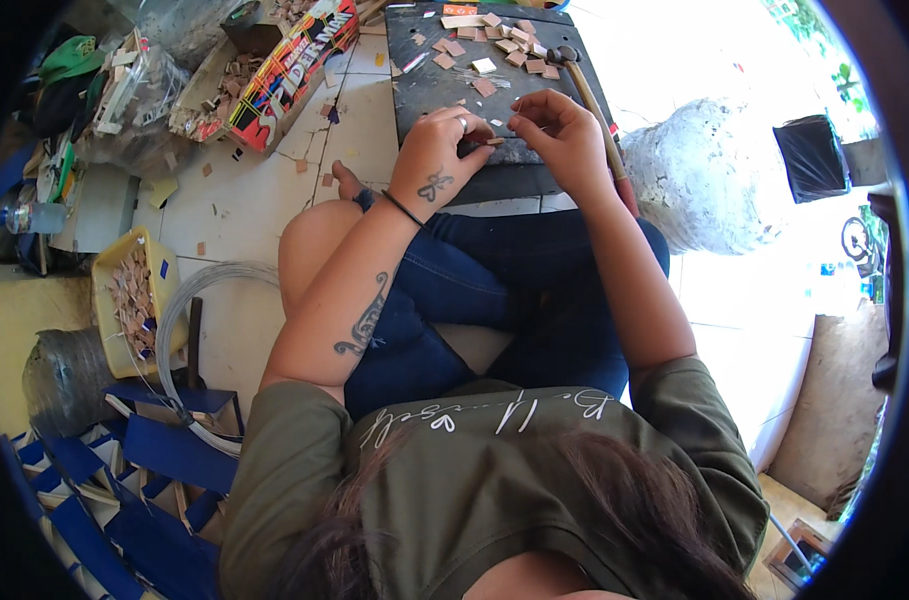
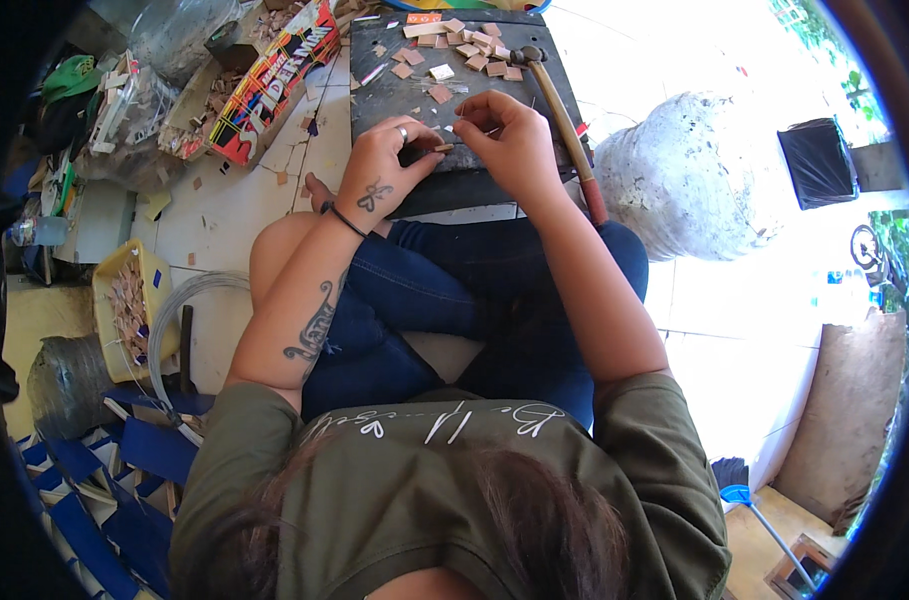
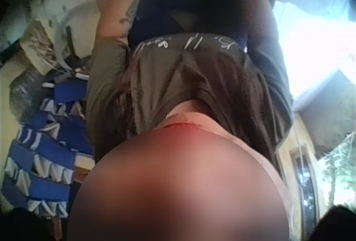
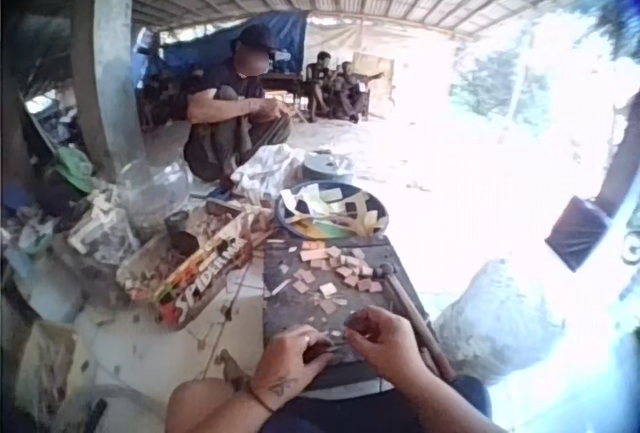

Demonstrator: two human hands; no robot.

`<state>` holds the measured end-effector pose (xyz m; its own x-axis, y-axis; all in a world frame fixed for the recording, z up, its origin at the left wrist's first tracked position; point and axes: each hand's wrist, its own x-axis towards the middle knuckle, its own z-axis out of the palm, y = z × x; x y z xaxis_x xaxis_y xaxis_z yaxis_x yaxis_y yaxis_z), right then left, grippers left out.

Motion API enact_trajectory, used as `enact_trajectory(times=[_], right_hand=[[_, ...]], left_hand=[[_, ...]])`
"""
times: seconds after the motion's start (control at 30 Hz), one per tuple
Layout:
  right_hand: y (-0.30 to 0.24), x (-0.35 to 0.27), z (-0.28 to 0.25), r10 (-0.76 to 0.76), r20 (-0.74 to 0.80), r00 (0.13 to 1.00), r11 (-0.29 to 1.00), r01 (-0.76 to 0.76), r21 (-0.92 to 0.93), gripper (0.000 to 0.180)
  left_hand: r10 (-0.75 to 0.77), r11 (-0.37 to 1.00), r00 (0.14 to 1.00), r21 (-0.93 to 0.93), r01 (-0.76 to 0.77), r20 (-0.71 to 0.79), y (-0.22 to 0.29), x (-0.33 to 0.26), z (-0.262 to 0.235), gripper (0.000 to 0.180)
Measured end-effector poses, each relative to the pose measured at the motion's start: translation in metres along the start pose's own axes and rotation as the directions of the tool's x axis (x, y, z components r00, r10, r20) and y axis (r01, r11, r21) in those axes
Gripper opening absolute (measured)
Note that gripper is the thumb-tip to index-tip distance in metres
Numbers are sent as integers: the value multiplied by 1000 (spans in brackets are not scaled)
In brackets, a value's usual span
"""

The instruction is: The person sits cross-legged on the floor and repeatedly hammers small nails into small wooden pieces placed on a low work surface. They pick up each nail, position it on a piece, and strike it with a hammer, then move to the next piece.

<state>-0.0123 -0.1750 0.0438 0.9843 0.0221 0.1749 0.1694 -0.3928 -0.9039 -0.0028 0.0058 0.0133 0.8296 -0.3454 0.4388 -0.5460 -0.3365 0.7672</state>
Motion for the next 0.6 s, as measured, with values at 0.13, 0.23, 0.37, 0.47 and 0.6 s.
enact_trajectory(times=[0.13,0.23,0.37,0.47,0.6], right_hand=[[-3,-4,4,-99,-26,995,990,96,-101,13],[-6,-5,4,-141,-22,990,979,136,-154,13],[-7,-5,3,-170,-26,985,969,163,-185,13],[-8,-6,4,-176,-23,984,967,169,-191,13],[-10,-6,3,-197,-11,980,954,189,-233,14]], left_hand=[[89,990,996,113,-85,-30,-5,0,4,13],[68,986,996,157,-58,-58,-5,-1,7,14],[93,965,991,254,-67,-94,-5,-1,8,14],[113,962,988,262,-82,-107,-5,-2,9,11],[126,956,985,278,-89,-116,-6,-3,11,10]])
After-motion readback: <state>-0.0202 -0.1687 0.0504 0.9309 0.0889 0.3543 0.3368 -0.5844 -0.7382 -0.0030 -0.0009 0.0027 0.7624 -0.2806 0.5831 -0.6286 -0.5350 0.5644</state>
